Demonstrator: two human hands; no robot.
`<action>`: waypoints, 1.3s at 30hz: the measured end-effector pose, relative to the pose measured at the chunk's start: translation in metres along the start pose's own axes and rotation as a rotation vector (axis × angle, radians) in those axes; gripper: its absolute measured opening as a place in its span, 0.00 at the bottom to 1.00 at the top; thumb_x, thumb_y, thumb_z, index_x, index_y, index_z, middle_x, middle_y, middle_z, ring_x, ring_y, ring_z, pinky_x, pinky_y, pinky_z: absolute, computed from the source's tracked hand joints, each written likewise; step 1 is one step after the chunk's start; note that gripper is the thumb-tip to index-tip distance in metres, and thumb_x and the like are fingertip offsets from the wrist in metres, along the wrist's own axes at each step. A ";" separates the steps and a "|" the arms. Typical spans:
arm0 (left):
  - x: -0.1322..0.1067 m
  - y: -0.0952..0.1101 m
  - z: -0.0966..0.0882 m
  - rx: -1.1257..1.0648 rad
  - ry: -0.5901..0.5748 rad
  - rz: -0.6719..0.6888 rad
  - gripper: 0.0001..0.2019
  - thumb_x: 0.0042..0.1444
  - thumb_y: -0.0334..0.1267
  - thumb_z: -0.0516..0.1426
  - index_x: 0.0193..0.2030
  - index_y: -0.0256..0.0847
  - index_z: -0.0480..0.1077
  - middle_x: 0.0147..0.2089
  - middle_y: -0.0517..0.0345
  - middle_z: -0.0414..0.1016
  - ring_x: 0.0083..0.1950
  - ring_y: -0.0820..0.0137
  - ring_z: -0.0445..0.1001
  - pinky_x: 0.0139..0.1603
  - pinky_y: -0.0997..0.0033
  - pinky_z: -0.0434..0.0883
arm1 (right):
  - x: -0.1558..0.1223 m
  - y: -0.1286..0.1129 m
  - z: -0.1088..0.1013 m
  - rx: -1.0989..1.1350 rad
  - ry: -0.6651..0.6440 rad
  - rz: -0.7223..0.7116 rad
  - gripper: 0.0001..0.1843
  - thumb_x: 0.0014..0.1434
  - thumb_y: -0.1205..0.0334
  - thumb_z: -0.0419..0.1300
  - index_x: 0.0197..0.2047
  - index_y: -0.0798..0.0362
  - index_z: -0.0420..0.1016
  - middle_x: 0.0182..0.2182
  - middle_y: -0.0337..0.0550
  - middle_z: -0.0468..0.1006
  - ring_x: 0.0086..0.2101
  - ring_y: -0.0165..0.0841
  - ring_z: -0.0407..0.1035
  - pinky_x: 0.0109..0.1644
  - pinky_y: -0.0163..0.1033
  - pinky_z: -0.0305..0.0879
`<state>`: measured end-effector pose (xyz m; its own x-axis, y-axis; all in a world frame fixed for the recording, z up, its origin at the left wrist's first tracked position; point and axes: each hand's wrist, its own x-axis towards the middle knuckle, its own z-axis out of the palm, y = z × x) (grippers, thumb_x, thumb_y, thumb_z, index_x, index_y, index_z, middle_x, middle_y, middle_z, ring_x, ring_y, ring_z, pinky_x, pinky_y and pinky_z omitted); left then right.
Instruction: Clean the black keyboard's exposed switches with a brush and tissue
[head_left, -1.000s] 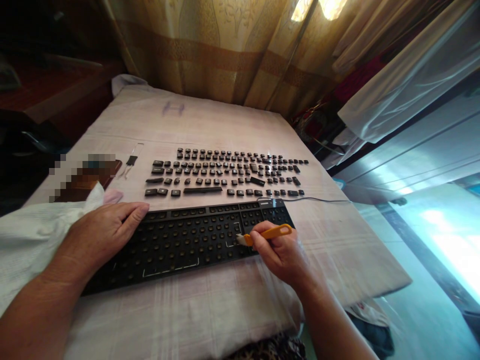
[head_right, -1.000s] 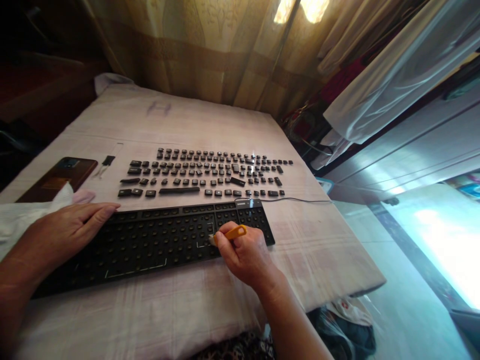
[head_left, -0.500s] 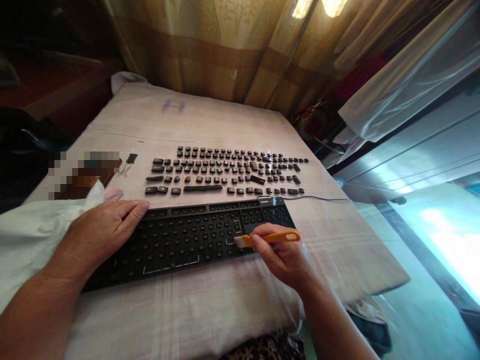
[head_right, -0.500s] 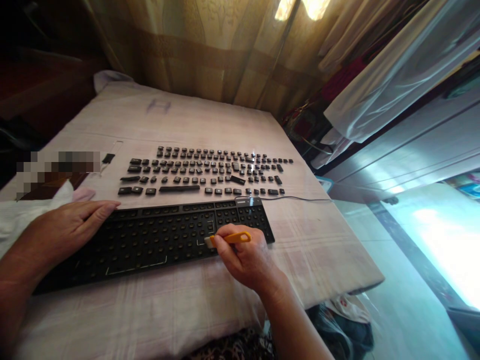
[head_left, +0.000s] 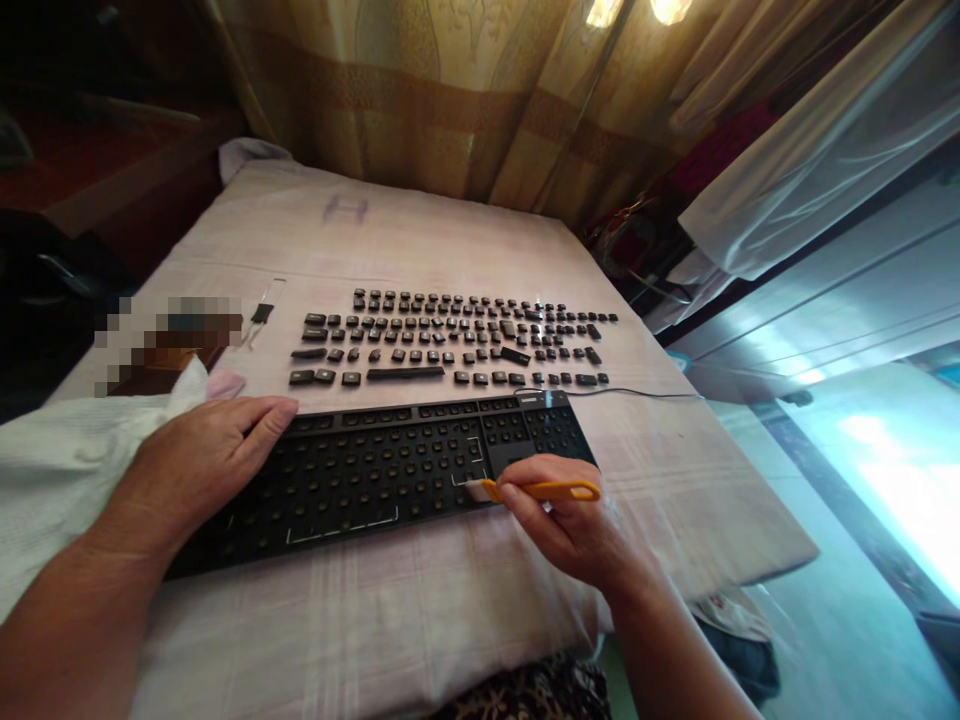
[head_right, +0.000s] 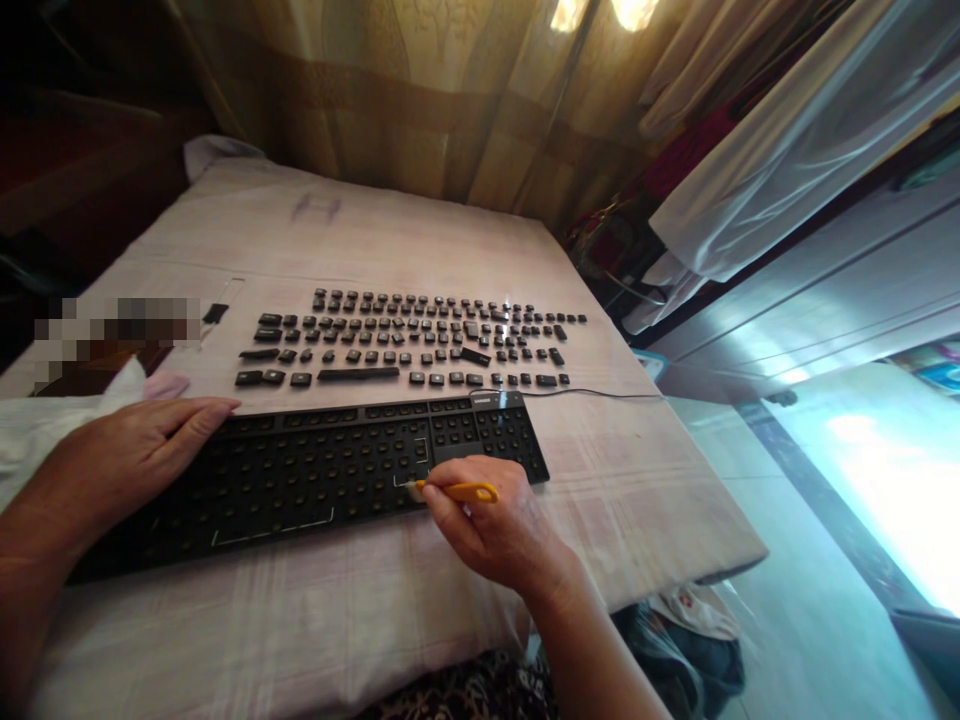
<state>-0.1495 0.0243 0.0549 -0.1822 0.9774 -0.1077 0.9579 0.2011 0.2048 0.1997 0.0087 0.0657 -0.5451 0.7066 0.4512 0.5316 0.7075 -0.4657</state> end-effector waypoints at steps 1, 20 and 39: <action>0.000 -0.001 0.000 0.000 -0.002 -0.004 0.37 0.57 0.59 0.35 0.49 0.44 0.78 0.57 0.50 0.79 0.72 0.49 0.62 0.69 0.44 0.64 | 0.001 0.000 0.000 -0.003 0.012 0.005 0.10 0.70 0.64 0.54 0.37 0.50 0.73 0.27 0.40 0.81 0.26 0.30 0.75 0.32 0.34 0.68; 0.000 -0.001 0.000 -0.006 -0.013 -0.009 0.38 0.56 0.59 0.34 0.50 0.44 0.78 0.58 0.51 0.79 0.72 0.49 0.62 0.70 0.45 0.65 | 0.021 0.021 0.016 0.061 0.159 0.246 0.09 0.68 0.61 0.55 0.37 0.50 0.75 0.28 0.40 0.82 0.28 0.32 0.77 0.32 0.34 0.71; -0.002 0.002 -0.002 0.006 -0.032 -0.012 0.37 0.57 0.58 0.35 0.51 0.44 0.78 0.59 0.55 0.78 0.73 0.51 0.60 0.71 0.48 0.63 | 0.021 0.012 0.027 0.075 0.079 0.228 0.13 0.68 0.62 0.54 0.33 0.51 0.74 0.24 0.39 0.81 0.23 0.30 0.77 0.29 0.31 0.69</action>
<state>-0.1481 0.0226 0.0578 -0.1870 0.9722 -0.1411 0.9569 0.2127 0.1978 0.1772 0.0312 0.0493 -0.3630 0.8487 0.3846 0.5836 0.5289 -0.6162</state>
